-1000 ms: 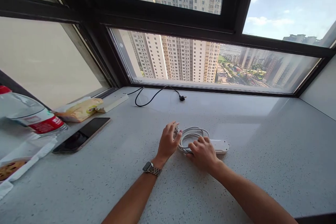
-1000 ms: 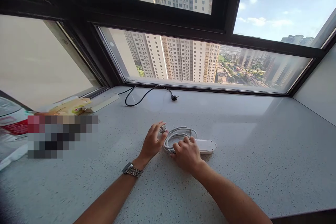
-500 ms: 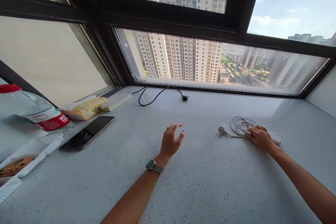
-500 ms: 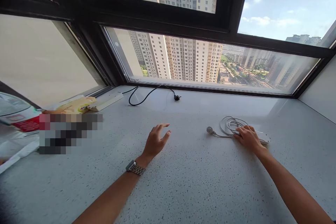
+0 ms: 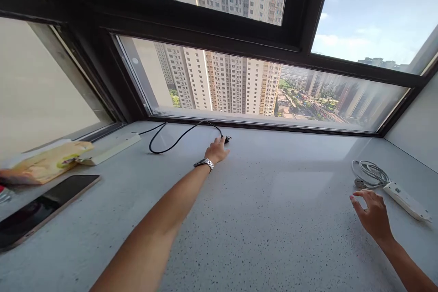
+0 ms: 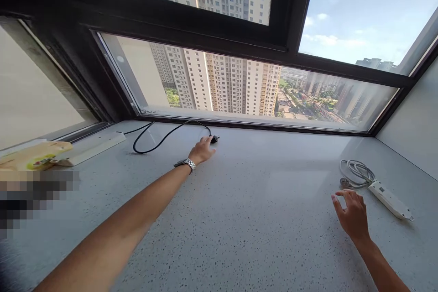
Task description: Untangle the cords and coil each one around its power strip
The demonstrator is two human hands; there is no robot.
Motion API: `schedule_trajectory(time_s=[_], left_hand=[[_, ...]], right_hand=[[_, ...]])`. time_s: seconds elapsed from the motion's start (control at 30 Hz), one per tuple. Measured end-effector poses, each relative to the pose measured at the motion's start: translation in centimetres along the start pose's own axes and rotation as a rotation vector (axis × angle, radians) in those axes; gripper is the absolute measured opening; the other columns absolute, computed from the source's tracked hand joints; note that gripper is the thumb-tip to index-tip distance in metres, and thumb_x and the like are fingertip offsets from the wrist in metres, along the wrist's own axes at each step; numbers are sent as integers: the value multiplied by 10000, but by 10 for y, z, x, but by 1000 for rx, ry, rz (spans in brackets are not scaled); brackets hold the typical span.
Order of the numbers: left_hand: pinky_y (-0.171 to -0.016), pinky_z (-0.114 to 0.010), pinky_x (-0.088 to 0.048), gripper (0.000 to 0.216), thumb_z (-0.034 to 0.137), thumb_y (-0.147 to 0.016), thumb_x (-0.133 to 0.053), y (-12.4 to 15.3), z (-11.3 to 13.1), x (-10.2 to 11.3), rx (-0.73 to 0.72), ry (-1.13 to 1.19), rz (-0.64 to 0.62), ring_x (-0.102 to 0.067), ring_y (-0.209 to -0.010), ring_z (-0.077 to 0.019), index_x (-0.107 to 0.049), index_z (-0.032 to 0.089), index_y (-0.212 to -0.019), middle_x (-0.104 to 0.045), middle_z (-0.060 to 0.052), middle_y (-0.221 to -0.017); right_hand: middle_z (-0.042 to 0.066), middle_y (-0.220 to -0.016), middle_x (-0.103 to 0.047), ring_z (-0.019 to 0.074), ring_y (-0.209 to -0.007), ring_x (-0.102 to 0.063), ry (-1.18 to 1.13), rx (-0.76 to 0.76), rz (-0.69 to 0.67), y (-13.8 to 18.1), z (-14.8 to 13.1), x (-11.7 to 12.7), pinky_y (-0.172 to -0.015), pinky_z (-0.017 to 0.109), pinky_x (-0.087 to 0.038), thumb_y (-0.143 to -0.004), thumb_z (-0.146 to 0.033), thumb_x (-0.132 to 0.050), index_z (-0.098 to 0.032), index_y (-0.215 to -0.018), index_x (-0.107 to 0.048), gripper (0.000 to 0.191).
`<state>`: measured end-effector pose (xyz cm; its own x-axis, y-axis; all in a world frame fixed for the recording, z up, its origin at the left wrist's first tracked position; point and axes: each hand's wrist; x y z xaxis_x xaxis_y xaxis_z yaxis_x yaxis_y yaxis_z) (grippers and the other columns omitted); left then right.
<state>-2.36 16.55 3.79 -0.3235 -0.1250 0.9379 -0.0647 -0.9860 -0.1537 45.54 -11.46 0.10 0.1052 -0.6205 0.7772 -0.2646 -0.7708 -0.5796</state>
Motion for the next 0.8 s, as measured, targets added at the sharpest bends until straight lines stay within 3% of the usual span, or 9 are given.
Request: schedule_trajectory(time_s=[0.07,0.13,0.23,0.37,0.5,0.6,0.67,0.7,0.8], left_hand=[[-959,-463,-379,635,340,-810,-474,-19,1,0,-29,-3,-26,-381,-1263,-382,-323,135,-1392,-292,-181,-1469],[-978,-431,-366,639,353,-793,-505,-32,0,1,-50,-1,-55,-367,-1282,-359,-347,135,-1372,-358,-180,-1433],[-983,-397,-364,631,365,-762,-534,-41,1,1,-85,10,-87,-402,-1260,-337,-396,122,-1328,-418,-186,-1392],[-981,-416,-370,613,369,-756,-531,-23,19,-1,-195,35,-115,-443,-1224,-342,-422,113,-1302,-443,-193,-1369],[-944,-337,-413,618,363,-751,-585,47,61,-16,-382,81,-180,-473,-1205,-265,-393,230,-1324,-495,-85,-1348],[-768,-341,-471,467,215,-777,-555,122,97,-26,-559,126,-198,-588,-977,-260,-454,218,-1233,-614,-108,-1128],[-727,-350,-464,389,135,-744,-576,169,116,-22,-656,183,-197,-598,-896,-261,-505,215,-1119,-639,-100,-1007],[-721,-348,-462,374,149,-740,-605,190,123,-17,-696,262,-202,-599,-873,-253,-504,215,-1094,-643,-95,-988],[-744,-334,-464,360,261,-733,-690,235,143,11,-744,654,-215,-598,-838,-208,-494,220,-1032,-648,-72,-968]], right_hand=[[58,-576,-515,221,-587,-526,-183,46,-84,21,-25,2,-562,343,-450,-820,-527,-444,-236,-572,-480,383],[-20,-448,-315,142,-411,-349,-314,43,-109,37,-42,3,-427,282,-356,-831,-515,-453,-240,-490,-292,467],[-56,-454,-168,91,-375,-194,-451,1,-136,49,-60,4,-368,247,-246,-838,-482,-455,-233,-518,-175,492],[-59,-472,-163,76,-392,-167,-585,-33,-221,48,-85,2,-373,232,-229,-855,-462,-438,-228,-539,-175,473],[-63,-479,-237,82,-401,-246,-571,40,-328,36,-117,-12,-408,220,-281,-871,-462,-430,-220,-549,-319,418],[-33,-533,-428,114,-435,-396,-374,140,-348,21,-134,-28,-457,238,-359,-865,-427,-441,-193,-752,-546,280],[63,-805,-611,179,-635,-564,-254,213,-311,11,-144,-39,-572,293,-453,-849,-370,-457,-175,-1048,-570,301],[112,-998,-620,221,-806,-597,-218,263,-287,7,-150,-44,-668,337,-480,-835,-340,-469,-174,-1179,-519,386],[154,-1322,-475,284,-1177,-459,-177,435,-234,6,-174,-55,-893,437,-428,-782,-286,-515,-184,-1350,-382,592]])
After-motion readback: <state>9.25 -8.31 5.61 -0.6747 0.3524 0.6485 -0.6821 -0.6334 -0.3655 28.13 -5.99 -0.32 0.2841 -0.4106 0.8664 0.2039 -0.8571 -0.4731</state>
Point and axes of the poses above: each hand's wrist, its own y-axis away from the middle knuckle, its own x-axis out of the back of the hand, z = x × y
